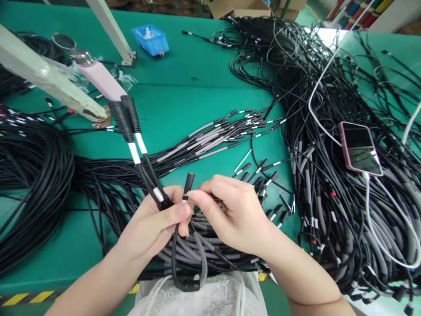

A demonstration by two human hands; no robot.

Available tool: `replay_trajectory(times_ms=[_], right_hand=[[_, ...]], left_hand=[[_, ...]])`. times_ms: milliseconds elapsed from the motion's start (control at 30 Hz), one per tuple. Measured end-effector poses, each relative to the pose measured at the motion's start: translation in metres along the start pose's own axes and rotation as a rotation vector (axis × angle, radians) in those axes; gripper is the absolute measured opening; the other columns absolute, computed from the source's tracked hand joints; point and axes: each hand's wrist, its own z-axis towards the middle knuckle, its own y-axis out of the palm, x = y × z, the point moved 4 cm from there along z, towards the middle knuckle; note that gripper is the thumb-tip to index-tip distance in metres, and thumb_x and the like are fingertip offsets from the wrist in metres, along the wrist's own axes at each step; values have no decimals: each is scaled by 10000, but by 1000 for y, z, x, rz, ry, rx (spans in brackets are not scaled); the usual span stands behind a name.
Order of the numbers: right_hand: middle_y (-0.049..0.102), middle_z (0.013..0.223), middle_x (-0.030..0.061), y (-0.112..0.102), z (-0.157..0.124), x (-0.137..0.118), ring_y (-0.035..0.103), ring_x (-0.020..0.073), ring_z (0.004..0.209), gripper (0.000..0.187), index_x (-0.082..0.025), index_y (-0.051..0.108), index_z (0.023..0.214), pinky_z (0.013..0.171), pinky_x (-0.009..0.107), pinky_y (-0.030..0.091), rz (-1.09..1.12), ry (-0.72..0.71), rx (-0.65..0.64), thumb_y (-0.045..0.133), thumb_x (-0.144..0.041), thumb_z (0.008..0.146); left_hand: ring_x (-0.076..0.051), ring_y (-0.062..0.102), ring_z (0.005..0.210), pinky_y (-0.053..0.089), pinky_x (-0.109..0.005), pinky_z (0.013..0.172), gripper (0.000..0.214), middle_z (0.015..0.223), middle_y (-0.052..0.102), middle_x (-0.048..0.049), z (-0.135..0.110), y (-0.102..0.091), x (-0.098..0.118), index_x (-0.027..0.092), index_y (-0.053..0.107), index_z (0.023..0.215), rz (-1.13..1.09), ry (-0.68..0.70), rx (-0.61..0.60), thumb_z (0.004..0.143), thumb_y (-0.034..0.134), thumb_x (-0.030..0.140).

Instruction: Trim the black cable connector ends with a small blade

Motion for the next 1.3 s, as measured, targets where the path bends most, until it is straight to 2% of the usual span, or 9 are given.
replay_trajectory(times_ms=[133,367,467,600,667,767,867,1000,1300], right_hand=[[602,680,-20,-1,0,1,521,75,596,218,-151,623,806,586,193,416,-30,-10,53,591,-188,1019],[587,657,-21,1,1,3,512,89,573,282,-166,628,781,558,213,408,59,60,-89,565,-268,1035],[564,641,-34,-14,3,15,473,95,550,232,-180,632,812,521,210,383,-13,171,87,612,-315,1000],[515,635,-31,-43,4,50,422,116,546,236,-190,634,849,520,234,333,-369,393,309,610,-392,969],[525,646,-23,-47,7,75,444,129,555,218,-191,616,864,560,248,351,-591,563,119,525,-340,994],[526,615,-2,-49,14,105,451,147,560,274,-192,555,693,580,279,331,-676,649,-29,566,-283,952],[576,639,47,-48,21,127,533,194,627,335,-187,561,648,584,306,330,-762,747,-83,601,-328,950],[653,774,37,-43,25,142,624,180,740,317,-153,635,773,698,308,481,-811,833,-162,641,-395,976],[680,900,29,-45,24,143,664,170,811,281,-133,670,938,777,344,572,-765,883,-150,650,-406,998]], left_hand=[[-52,358,406,191,-205,435,446,461,642,-11,1,1,1,175,540,575,-3,-2,7,656,926,384],[-50,345,392,168,-207,431,443,450,640,-13,0,-1,0,174,563,586,4,-3,28,650,932,409],[-58,378,410,169,-213,435,386,488,662,-24,0,-2,0,166,638,631,15,14,53,653,927,420],[-48,347,413,143,-223,441,372,525,664,-35,2,0,0,152,735,698,67,14,18,669,908,481],[-52,339,403,136,-232,437,415,493,628,-28,4,0,-2,152,736,658,91,7,-5,665,898,534],[-73,343,385,151,-251,431,548,410,539,-17,5,0,-6,164,689,553,139,14,-60,671,831,680],[-87,320,393,166,-269,445,608,372,466,-1,4,-2,-10,179,677,542,199,70,-97,724,735,757],[-92,317,427,174,-275,473,598,395,417,25,5,-4,-10,183,667,566,218,109,-76,742,724,751],[-84,317,443,163,-265,479,608,421,394,42,5,-1,-10,168,621,576,236,96,-80,736,739,742]])
